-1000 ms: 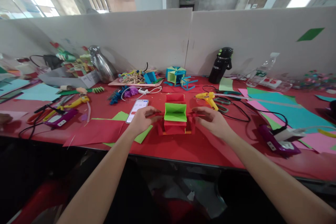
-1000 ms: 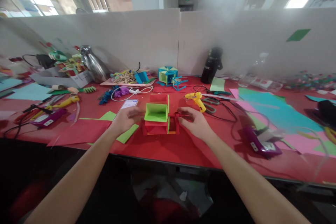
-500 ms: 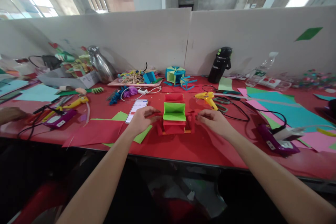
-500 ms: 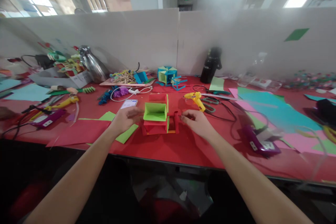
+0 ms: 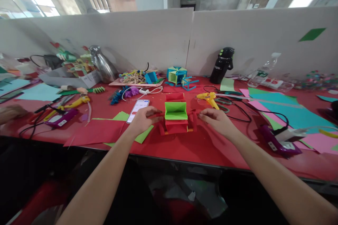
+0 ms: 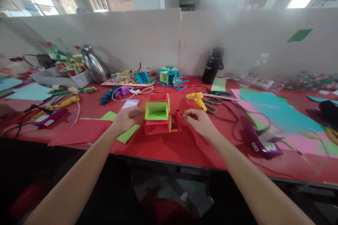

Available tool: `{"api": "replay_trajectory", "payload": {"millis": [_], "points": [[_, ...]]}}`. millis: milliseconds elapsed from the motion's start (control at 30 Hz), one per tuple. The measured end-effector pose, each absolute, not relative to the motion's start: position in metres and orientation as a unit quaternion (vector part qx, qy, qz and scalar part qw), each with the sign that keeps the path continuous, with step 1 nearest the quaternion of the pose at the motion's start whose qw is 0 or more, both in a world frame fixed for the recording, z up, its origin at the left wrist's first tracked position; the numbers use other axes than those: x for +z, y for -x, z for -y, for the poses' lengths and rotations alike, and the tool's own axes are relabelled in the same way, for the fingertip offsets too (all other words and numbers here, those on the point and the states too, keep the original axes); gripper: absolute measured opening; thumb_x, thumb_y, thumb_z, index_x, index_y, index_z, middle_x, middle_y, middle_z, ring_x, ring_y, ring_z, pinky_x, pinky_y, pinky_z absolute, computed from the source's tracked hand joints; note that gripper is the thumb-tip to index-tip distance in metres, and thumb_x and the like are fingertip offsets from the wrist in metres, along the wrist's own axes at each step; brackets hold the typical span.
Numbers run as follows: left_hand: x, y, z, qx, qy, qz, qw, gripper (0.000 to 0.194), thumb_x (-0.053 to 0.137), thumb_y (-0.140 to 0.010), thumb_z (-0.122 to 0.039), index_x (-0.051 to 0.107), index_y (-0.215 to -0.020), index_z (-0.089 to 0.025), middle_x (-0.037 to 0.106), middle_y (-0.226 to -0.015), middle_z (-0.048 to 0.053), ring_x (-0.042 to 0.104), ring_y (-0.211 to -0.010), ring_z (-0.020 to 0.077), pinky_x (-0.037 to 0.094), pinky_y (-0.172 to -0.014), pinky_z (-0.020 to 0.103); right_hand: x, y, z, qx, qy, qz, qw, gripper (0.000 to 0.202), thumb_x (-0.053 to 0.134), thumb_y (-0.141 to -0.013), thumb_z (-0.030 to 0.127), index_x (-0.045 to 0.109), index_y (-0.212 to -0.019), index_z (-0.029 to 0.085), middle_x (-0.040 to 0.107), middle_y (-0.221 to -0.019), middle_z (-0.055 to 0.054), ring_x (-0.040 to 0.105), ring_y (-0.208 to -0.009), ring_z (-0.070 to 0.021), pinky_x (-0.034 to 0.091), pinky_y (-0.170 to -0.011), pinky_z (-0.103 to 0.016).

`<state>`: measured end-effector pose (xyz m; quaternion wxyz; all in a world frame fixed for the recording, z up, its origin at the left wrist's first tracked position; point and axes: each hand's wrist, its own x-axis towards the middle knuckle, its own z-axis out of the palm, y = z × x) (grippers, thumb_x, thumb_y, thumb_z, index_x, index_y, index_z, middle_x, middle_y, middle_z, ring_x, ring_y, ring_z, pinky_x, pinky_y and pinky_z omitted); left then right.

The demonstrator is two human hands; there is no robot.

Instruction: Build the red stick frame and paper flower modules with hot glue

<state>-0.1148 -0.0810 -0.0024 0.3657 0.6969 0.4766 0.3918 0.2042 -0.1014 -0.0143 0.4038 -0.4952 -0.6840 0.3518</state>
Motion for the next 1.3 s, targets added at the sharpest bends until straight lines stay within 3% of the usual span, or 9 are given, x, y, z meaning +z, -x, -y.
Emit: {"api": "replay_trajectory", "payload": {"millis": [333,433,533,633,733,900,1067,1300], "points": [[-0.001,0.114,0.080,0.375,-0.736,-0.484,0.291,0.025,0.071,-0.076,-0.037,0.069,-0.090,-0.016,0.075,-0.097,0.009,0.070,-0.092,0.0249,0.057,-0.084,0.035,-0.004,-0.205,0.110,0.314,0.501,0.713,0.377,0.028,0.068,-0.080,0.047,0.070,-0.088,0.020,0.071,-0.086,-0.004,0.061,-0.072,-0.0192,0.048,-0.067,-0.032],[0.008,0.122,0.078,0.360,-0.765,-0.478,0.237,0.031,0.069,-0.077,-0.031,0.069,-0.103,-0.016,0.073,-0.109,0.009,0.068,-0.101,0.0258,0.055,-0.091,0.037,-0.002,-0.200,0.112,0.324,0.496,0.709,0.382,0.031,0.065,-0.083,0.050,0.069,-0.084,0.019,0.069,-0.082,-0.004,0.059,-0.072,-0.0180,0.046,-0.067,-0.030],[0.029,0.129,0.086,0.412,-0.760,-0.460,0.202,0.037,0.064,-0.081,-0.026,0.063,-0.117,-0.017,0.069,-0.120,0.010,0.066,-0.109,0.0233,0.052,-0.097,0.038,-0.005,-0.194,0.112,0.358,0.491,0.686,0.399,0.033,0.062,-0.086,0.050,0.069,-0.081,0.018,0.067,-0.078,-0.003,0.057,-0.073,-0.0165,0.044,-0.068,-0.029],[0.059,0.118,0.106,0.496,-0.741,-0.442,0.093,0.023,0.056,-0.087,-0.020,0.064,-0.108,-0.018,0.069,-0.113,0.008,0.065,-0.106,0.0204,0.050,-0.098,0.037,-0.008,-0.189,0.111,0.411,0.486,0.648,0.418,0.034,0.063,-0.085,0.051,0.068,-0.079,0.017,0.064,-0.075,-0.001,0.055,-0.070,-0.0145,0.043,-0.068,-0.028],[0.085,0.082,0.125,0.413,-0.838,-0.355,0.042,0.020,0.056,-0.088,-0.018,0.065,-0.105,-0.020,0.069,-0.115,0.007,0.062,-0.111,0.0205,0.047,-0.101,0.036,-0.009,-0.185,0.111,0.470,0.472,0.614,0.423,0.038,0.064,-0.084,0.054,0.067,-0.074,0.017,0.062,-0.069,-0.001,0.054,-0.067,-0.0138,0.042,-0.066,-0.028],[0.099,0.011,0.120,0.138,-0.952,-0.273,-0.024,0.022,0.061,-0.085,-0.022,0.065,-0.106,-0.019,0.067,-0.120,0.008,0.055,-0.122,0.0254,0.035,-0.108,0.043,-0.006,-0.181,0.113,0.526,0.452,0.581,0.425,0.045,0.069,-0.076,0.060,0.065,-0.068,0.017,0.060,-0.063,-0.002,0.051,-0.060,-0.0135,0.040,-0.062,-0.030],[0.102,-0.020,0.097,-0.087,-0.942,-0.325,-0.012,0.013,0.065,-0.077,-0.017,0.066,-0.090,-0.017,0.073,-0.091,0.007,0.066,-0.093,0.0258,0.034,-0.103,0.048,-0.007,-0.178,0.115,0.554,0.434,0.572,0.421,0.047,0.071,-0.071,0.063,0.067,-0.068,0.016,0.063,-0.065,-0.004,0.053,-0.060,-0.0143,0.042,-0.062,-0.031],[0.107,-0.027,0.089,-0.116,-0.937,-0.327,-0.026,0.016,0.063,-0.078,-0.016,0.064,-0.093,-0.019,0.074,-0.093,0.006,0.067,-0.093,0.0241,0.035,-0.097,0.040,-0.009,-0.176,0.116,0.566,0.443,0.554,0.421,0.042,0.070,-0.075,0.058,0.066,-0.068,0.016,0.064,-0.071,-0.004,0.055,-0.063,-0.0140,0.044,-0.064,-0.030]]}}
